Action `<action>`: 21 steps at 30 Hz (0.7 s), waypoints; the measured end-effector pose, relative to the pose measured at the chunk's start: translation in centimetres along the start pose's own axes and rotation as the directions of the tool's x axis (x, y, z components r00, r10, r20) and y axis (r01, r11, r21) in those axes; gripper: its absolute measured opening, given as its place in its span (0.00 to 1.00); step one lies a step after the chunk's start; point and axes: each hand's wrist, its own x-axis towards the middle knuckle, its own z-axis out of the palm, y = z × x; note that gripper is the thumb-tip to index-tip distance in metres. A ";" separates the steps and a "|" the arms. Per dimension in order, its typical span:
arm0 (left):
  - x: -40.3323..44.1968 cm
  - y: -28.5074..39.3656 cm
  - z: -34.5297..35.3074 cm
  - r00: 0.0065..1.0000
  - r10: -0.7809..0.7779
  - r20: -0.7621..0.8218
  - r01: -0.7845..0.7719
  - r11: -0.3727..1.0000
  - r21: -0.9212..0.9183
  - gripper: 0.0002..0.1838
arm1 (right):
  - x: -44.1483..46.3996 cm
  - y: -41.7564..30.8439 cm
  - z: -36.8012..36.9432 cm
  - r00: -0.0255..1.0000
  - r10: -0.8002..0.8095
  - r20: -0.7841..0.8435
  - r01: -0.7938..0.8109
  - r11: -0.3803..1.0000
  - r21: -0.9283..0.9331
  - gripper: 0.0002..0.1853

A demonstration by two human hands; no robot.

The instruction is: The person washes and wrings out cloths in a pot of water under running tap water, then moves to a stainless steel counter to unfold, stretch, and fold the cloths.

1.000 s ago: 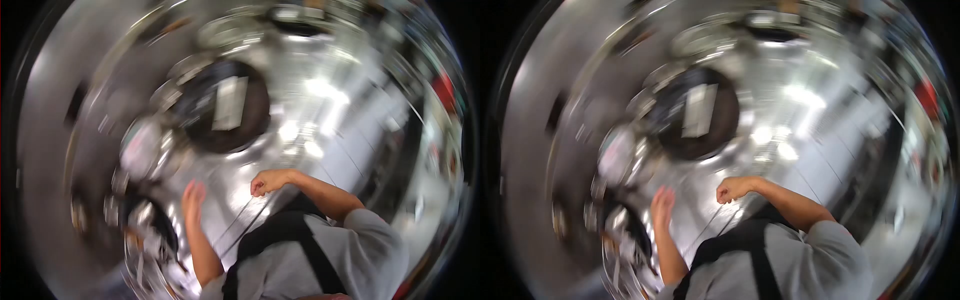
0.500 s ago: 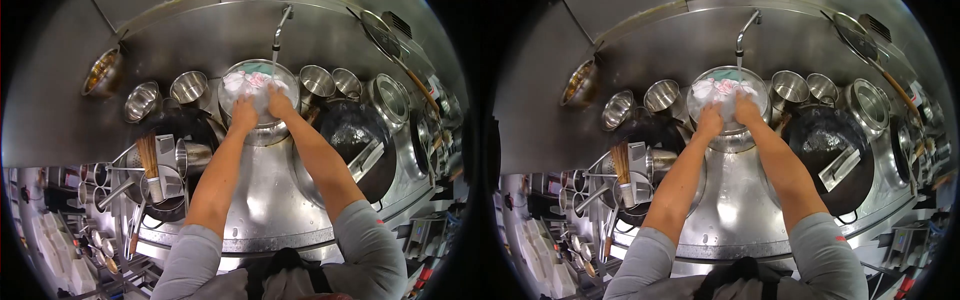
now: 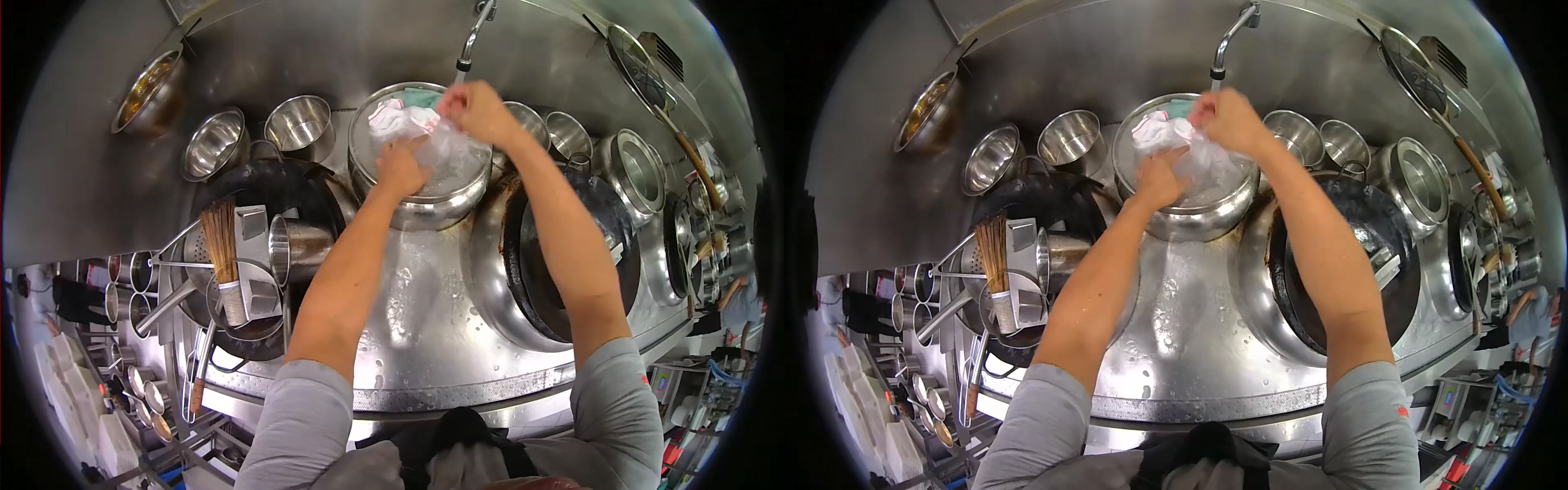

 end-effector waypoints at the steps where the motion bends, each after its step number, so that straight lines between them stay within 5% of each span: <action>1: 0.9 -0.2 0.1 0.998 0.021 0.057 -0.010 0.981 -0.195 0.17 | 0.1 -2.1 -1.4 0.999 -0.034 -0.031 0.038 0.991 0.131 0.08; 3: 3.2 -0.3 -0.6 0.984 -0.009 0.180 0.089 0.894 -0.439 0.14 | -0.4 -7.4 -4.3 0.969 -0.185 -0.162 0.217 0.954 0.207 0.09; 5: 6.5 0.7 -3.4 0.937 -0.113 0.330 0.281 0.805 -0.523 0.11 | -1.8 -10.9 -6.9 0.932 -0.297 -0.206 0.288 0.955 -0.074 0.10; 7: 9.1 0.8 -5.7 0.978 -0.207 -0.031 0.147 0.786 -0.600 0.09 | -2.3 -11.2 -7.9 0.920 -0.344 -0.188 0.273 0.907 -0.322 0.11; 9: 10.7 -0.2 -7.3 0.898 -0.393 -0.196 0.228 0.799 -0.557 0.10 | -2.3 -8.0 -8.0 0.944 -0.302 -0.136 0.192 0.833 -0.519 0.12; 10: 10.3 0.4 -8.7 0.879 -0.455 -0.142 0.302 0.762 -0.573 0.10 | -2.0 -5.7 -7.4 0.960 -0.239 -0.146 0.121 0.824 -0.554 0.12; 12: 8.2 -0.6 -7.2 0.926 -0.374 -0.037 0.332 0.861 -0.385 0.11 | -1.9 -0.9 -3.8 0.953 -0.163 -0.256 0.017 0.872 -0.490 0.12; 15: 4.6 -3.4 -1.9 0.922 -0.306 0.239 0.339 0.933 -0.116 0.12 | -0.4 6.8 3.3 0.999 -0.038 0.023 0.045 0.858 -0.511 0.16; 16: 3.8 -2.6 -0.8 0.906 -0.328 0.268 0.351 0.935 -0.042 0.10 | -0.3 10.2 6.8 0.998 -0.035 -0.059 0.000 0.858 -0.514 0.16; 18: 1.9 -1.7 0.8 0.877 -0.331 0.349 0.328 0.942 0.071 0.09 | -0.2 11.8 10.5 0.986 0.137 0.099 -0.054 0.811 -0.583 0.15; 21: 0.9 -2.2 3.0 0.812 -0.283 0.511 0.242 0.959 0.147 0.09 | -0.9 12.3 13.2 0.989 0.148 0.021 -0.104 0.783 -0.613 0.15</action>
